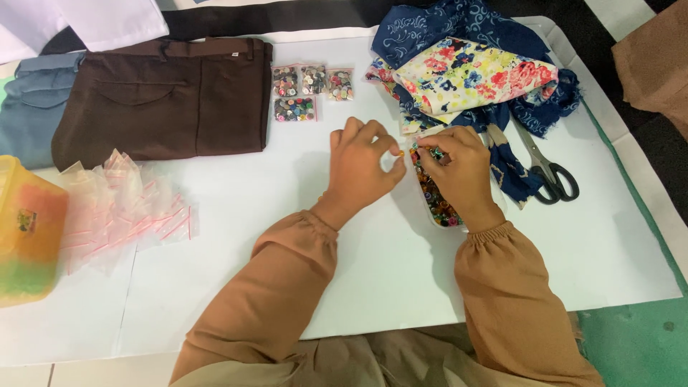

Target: The person sorts small black and multicolored buttons from a plastic container onto a white table. They place the sorted buttons into small clear plastic bags and then put the filled bags into a yellow plastic container.

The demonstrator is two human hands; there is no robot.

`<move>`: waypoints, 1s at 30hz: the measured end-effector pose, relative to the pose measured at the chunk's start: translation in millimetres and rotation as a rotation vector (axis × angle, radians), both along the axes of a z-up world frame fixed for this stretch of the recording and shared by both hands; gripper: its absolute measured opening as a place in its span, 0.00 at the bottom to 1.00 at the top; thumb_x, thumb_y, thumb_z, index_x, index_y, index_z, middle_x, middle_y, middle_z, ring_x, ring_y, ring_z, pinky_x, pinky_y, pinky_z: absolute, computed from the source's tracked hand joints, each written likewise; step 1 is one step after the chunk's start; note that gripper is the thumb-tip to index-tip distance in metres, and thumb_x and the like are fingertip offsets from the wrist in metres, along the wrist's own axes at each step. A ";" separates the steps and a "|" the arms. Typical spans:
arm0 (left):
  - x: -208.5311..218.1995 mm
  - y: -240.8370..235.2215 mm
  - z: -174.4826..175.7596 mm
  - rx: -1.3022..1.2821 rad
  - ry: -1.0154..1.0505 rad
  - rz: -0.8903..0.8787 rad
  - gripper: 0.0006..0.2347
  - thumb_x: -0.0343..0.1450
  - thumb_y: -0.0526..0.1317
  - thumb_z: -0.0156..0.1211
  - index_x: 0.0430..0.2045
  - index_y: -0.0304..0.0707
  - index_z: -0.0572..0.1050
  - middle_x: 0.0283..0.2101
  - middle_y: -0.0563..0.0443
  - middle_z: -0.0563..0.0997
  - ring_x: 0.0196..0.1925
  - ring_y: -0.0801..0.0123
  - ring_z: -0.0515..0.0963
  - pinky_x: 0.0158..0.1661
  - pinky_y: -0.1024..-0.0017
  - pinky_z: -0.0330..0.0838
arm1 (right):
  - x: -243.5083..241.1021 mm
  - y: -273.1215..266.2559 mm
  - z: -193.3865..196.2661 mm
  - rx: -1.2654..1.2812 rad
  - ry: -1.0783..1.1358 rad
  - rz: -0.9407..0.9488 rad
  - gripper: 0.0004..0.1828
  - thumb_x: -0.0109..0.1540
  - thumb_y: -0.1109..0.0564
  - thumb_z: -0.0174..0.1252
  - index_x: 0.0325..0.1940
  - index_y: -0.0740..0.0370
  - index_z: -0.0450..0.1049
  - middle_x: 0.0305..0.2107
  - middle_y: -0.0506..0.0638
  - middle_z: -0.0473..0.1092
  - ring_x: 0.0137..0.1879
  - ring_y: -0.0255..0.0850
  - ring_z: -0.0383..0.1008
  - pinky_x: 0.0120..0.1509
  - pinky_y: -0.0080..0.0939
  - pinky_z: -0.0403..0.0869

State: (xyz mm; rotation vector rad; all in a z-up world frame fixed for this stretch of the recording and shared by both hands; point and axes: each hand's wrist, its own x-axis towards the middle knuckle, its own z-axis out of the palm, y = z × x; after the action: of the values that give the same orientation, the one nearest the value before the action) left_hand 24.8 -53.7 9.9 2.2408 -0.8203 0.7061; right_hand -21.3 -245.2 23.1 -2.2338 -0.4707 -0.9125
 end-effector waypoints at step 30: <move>-23.9 130.5 -17.5 0.199 0.284 0.061 0.04 0.65 0.43 0.68 0.29 0.51 0.85 0.38 0.56 0.80 0.48 0.64 0.73 0.52 0.59 0.68 | 1.8 97.0 -50.7 0.009 0.218 0.287 0.04 0.66 0.62 0.61 0.43 0.60 0.82 0.30 0.52 0.74 0.37 0.41 0.74 0.35 0.34 0.75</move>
State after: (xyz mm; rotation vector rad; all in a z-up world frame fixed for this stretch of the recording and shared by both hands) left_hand 0.9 76.8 -7.6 2.4792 -0.7090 0.3315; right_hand -19.5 -148.1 -27.6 -2.1554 -0.6612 -0.5157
